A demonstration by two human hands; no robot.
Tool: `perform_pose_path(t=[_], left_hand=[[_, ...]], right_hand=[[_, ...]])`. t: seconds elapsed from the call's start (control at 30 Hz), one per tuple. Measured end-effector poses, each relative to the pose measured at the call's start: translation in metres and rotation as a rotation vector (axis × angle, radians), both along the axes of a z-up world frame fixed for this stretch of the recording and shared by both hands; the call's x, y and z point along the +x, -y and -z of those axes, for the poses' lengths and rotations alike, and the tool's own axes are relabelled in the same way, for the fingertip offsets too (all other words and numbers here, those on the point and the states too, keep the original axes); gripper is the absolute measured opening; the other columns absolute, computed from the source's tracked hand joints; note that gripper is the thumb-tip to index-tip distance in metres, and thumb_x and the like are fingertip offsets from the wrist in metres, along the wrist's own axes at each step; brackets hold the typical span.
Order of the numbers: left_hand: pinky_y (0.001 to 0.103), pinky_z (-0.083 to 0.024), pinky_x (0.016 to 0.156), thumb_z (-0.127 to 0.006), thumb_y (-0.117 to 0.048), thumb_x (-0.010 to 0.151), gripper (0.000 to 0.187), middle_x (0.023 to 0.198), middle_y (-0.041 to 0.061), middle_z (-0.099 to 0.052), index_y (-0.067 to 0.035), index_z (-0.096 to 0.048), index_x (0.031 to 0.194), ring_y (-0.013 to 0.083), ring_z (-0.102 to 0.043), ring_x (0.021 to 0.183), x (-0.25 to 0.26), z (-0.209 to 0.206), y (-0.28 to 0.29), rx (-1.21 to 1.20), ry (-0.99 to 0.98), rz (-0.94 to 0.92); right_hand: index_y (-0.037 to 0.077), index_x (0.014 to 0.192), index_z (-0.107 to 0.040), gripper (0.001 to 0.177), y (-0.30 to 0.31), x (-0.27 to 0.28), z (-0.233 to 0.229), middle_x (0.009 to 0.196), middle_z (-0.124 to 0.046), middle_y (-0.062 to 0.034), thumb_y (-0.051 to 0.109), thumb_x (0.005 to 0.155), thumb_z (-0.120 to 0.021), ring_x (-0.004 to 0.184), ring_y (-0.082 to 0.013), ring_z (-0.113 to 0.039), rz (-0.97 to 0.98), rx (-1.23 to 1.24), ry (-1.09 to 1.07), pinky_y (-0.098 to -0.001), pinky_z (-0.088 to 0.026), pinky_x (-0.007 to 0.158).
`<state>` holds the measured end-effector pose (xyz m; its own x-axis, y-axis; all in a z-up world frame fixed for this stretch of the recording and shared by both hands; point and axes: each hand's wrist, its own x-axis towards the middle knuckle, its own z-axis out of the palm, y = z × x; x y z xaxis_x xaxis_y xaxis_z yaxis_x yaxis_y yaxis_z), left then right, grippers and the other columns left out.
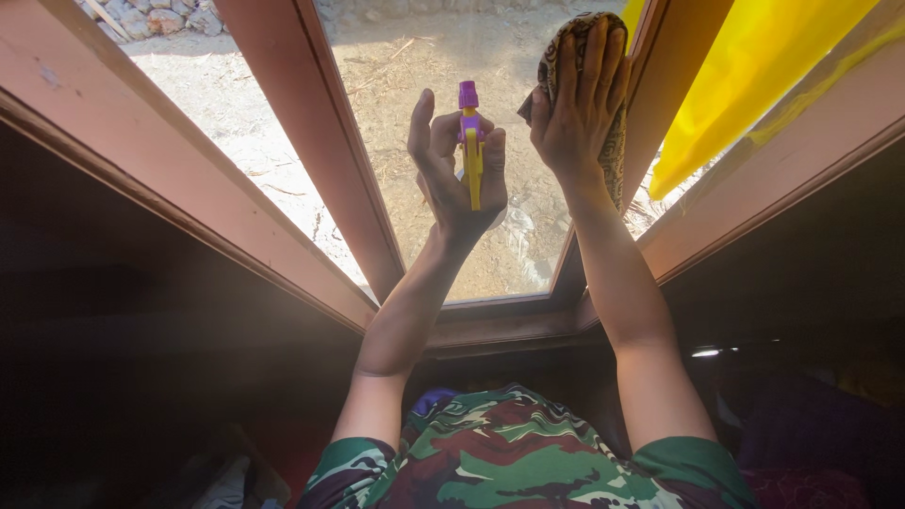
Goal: The person sprays a cleaning solution onto a glass window and wipes it with a cloth. They repeatedly spray and wipe different sections of the window to remove dirt and streaks.
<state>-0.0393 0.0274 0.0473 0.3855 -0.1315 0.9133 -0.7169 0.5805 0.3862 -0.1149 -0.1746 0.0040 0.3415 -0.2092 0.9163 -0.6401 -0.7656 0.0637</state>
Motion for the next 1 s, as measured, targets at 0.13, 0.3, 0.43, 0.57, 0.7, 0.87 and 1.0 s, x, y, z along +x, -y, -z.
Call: perform_pose_path(t=[0.13, 0.3, 0.43, 0.57, 0.7, 0.87, 1.0], left_hand=[[0.031, -0.055, 0.084, -0.063, -0.017, 0.110, 0.073, 0.108, 0.012, -0.063, -0.008, -0.010, 0.159, 0.0165, -0.066, 0.092, 0.000, 0.004, -0.005, -0.056, -0.034, -0.029], [0.030, -0.051, 0.082, -0.064, -0.015, 0.110, 0.070, 0.108, 0.010, -0.062, -0.009, -0.014, 0.159, 0.0142, -0.062, 0.092, 0.010, 0.005, -0.015, -0.060, -0.079, -0.064], [0.032, -0.051, 0.084, -0.065, -0.016, 0.109, 0.071, 0.107, 0.009, -0.061, -0.011, -0.014, 0.159, 0.0149, -0.062, 0.093, 0.017, 0.002, -0.020, -0.086, -0.048, -0.127], [0.033, -0.051, 0.085, -0.064, -0.016, 0.109, 0.071, 0.109, 0.011, -0.061, -0.011, -0.014, 0.159, 0.0168, -0.063, 0.095, 0.018, 0.002, -0.023, -0.089, -0.049, -0.145], [0.033, -0.056, 0.085, -0.065, -0.015, 0.110, 0.069, 0.108, 0.010, -0.064, -0.009, -0.016, 0.157, 0.0162, -0.068, 0.095, 0.019, 0.007, -0.025, -0.022, -0.058, -0.078], [0.038, -0.057, 0.095, -0.065, -0.013, 0.107, 0.069, 0.118, 0.015, -0.064, -0.008, -0.018, 0.157, 0.0220, -0.068, 0.106, 0.020, 0.014, -0.022, -0.011, -0.038, -0.098], [0.039, -0.056, 0.098, -0.064, -0.010, 0.107, 0.069, 0.119, 0.015, -0.065, -0.008, -0.016, 0.158, 0.0227, -0.069, 0.108, 0.031, 0.021, -0.023, 0.016, -0.031, -0.073]], right_hand=[[0.006, 0.162, -0.036, 0.058, 0.002, -0.001, 0.004, 0.168, -0.022, -0.0231, 0.043, 0.117, -0.038, 0.157, -0.0478, -0.016, 0.024, -0.012, -0.009, -0.0641, -0.013, 0.129], [0.005, 0.162, -0.036, 0.059, 0.003, 0.002, 0.006, 0.168, -0.021, -0.0238, 0.042, 0.117, -0.037, 0.157, -0.0475, -0.017, 0.019, -0.010, -0.002, -0.0639, -0.013, 0.129], [0.006, 0.163, -0.036, 0.057, 0.004, 0.006, 0.008, 0.169, -0.021, -0.0226, 0.041, 0.117, -0.038, 0.158, -0.0464, -0.016, 0.026, -0.014, 0.019, -0.0631, -0.013, 0.130], [0.005, 0.163, -0.034, 0.058, 0.004, 0.004, 0.010, 0.169, -0.019, -0.0242, 0.040, 0.118, -0.038, 0.157, -0.0480, -0.015, 0.035, -0.017, -0.005, -0.0639, -0.012, 0.130], [0.003, 0.164, -0.031, 0.060, -0.004, 0.008, 0.005, 0.170, -0.017, -0.0250, 0.041, 0.118, -0.038, 0.158, -0.0488, -0.013, 0.018, -0.035, 0.020, -0.0649, -0.011, 0.130], [0.006, 0.165, -0.032, 0.063, -0.007, 0.025, -0.024, 0.169, -0.017, -0.0242, 0.048, 0.118, -0.036, 0.158, -0.0481, -0.014, 0.041, -0.058, 0.016, -0.0641, -0.011, 0.131], [0.013, 0.163, -0.035, 0.066, -0.012, 0.060, -0.054, 0.165, -0.023, -0.0246, 0.058, 0.115, -0.035, 0.153, -0.0509, -0.017, 0.100, -0.044, -0.024, -0.0653, -0.010, 0.128]])
